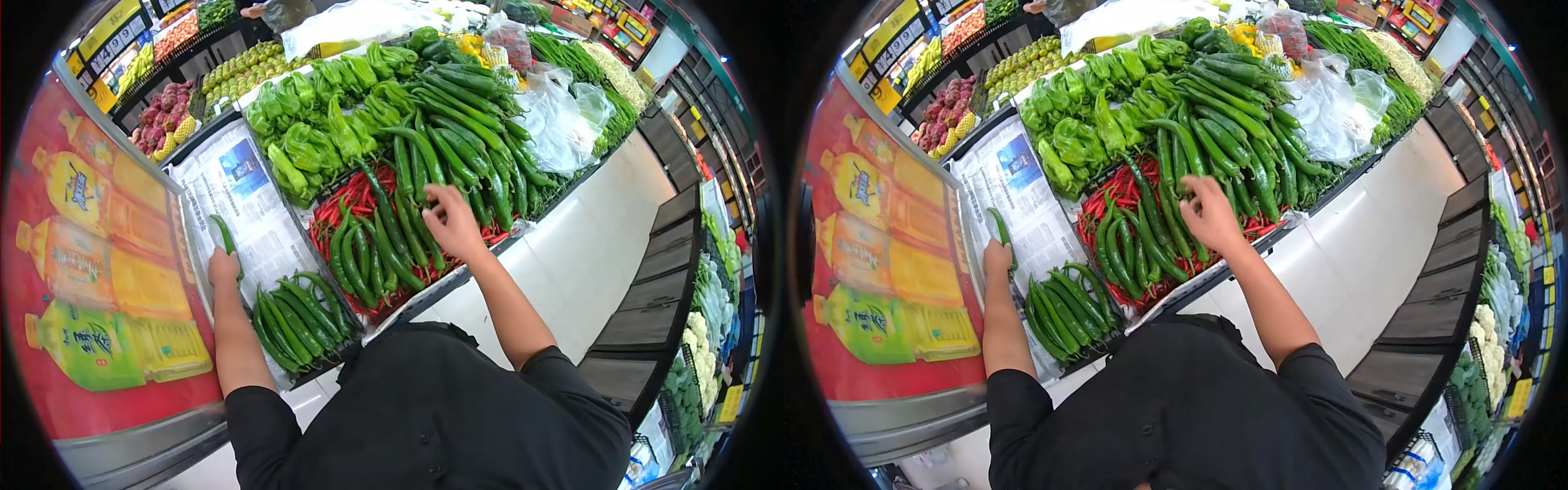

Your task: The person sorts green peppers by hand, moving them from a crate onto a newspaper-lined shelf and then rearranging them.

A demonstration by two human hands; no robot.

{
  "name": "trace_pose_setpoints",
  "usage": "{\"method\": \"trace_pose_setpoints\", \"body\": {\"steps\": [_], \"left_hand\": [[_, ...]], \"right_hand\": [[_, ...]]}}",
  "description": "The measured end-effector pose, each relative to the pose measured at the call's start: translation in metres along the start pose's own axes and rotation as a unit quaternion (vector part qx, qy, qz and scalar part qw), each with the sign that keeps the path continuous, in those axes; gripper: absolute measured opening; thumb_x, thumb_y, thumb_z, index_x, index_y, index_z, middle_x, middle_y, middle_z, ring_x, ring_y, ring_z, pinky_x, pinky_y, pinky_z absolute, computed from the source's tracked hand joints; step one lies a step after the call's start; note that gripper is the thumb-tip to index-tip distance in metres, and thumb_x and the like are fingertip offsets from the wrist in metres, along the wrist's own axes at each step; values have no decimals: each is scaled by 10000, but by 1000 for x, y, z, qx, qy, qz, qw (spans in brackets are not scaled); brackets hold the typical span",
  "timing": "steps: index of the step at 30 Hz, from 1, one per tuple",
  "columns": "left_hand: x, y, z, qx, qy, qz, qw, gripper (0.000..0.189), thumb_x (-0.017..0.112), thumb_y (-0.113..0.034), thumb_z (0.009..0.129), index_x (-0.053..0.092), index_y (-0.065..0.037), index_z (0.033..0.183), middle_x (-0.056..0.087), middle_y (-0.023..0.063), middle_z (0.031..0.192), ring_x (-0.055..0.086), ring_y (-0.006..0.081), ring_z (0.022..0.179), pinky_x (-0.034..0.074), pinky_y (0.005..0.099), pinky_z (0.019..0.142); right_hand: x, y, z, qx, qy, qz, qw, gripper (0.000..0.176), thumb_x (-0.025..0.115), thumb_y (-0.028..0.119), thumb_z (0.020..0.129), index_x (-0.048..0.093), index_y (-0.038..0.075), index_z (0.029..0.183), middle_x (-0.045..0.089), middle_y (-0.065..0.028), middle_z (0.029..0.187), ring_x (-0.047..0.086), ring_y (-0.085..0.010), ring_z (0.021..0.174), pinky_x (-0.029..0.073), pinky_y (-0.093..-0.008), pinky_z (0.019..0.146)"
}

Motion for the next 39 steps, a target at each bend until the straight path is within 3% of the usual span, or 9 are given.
{"method": "trace_pose_setpoints", "body": {"steps": [5,11,17,20,24,27,30,36,39], "left_hand": [[40,19,-24,107,-188,-188,958,288,655,-222,932,633,-24,1140,694,170,864,674,332,805,518,455,734],[24,15,-167,81,-111,-346,928,228,628,-106,943,642,-31,1157,553,45,673,507,127,617,432,325,598],[-22,27,-267,131,-84,-313,937,207,608,-63,940,641,-19,1140,551,95,680,532,178,601,435,343,579],[-45,30,-300,136,-98,-328,930,178,616,-53,929,661,-17,1097,582,120,703,581,274,628,461,371,599],[-99,35,-344,230,-139,-271,924,178,639,6,854,700,-21,1020,607,121,747,582,289,626,454,365,586],[-141,43,-380,315,-226,-253,886,218,629,57,783,707,-16,973,593,99,753,543,256,582,429,360,552],[-166,64,-406,347,-351,-258,830,295,563,96,725,693,-3,970,560,77,745,492,229,555,401,353,523],[-193,121,-399,224,-613,-124,748,182,529,33,896,626,56,1048,559,176,1031,561,288,884,491,380,758],[-209,124,-382,190,-654,-56,730,187,562,-2,913,598,51,1089,504,183,1170,550,264,999,499,359,813]], "right_hand": [[-4,-6,23,-17,-76,-213,974,593,639,115,893,387,1,1418,525,-240,1228,665,-384,880,558,-481,765],[-3,-4,41,25,-24,-295,955,519,647,211,887,417,43,1321,562,-266,1183,647,-490,911,549,-567,786],[0,-22,54,-18,-20,-285,958,510,665,223,858,489,31,1296,634,-284,1126,631,-492,988,514,-560,862],[-3,-12,62,21,25,-209,977,359,662,210,829,602,-26,1093,679,-279,985,630,-492,938,503,-534,839],[-7,-37,78,95,43,-54,993,397,654,220,900,615,-47,1191,624,-55,809,589,-128,687,478,-309,623],[-7,16,74,184,33,99,977,327,588,175,964,578,-11,1233,596,-26,814,544,-85,581,415,-250,501],[-2,38,75,140,-9,189,972,298,552,146,982,556,-17,1232,600,-49,877,575,-110,638,454,-268,532],[58,80,68,2,-19,460,888,282,526,114,1001,522,-4,1257,651,-129,1048,682,-201,845,599,-350,738],[115,108,55,27,114,508,853,326,553,75,1000,484,-9,1308,647,-148,1124,678,-286,1022,590,-422,866]]}}
Point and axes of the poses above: each hand's wrist, its own z-axis towards the middle knuckle, its own x-axis out of the palm, y = z × x, the point moved 1 cm from there along z, towards the middle knuckle
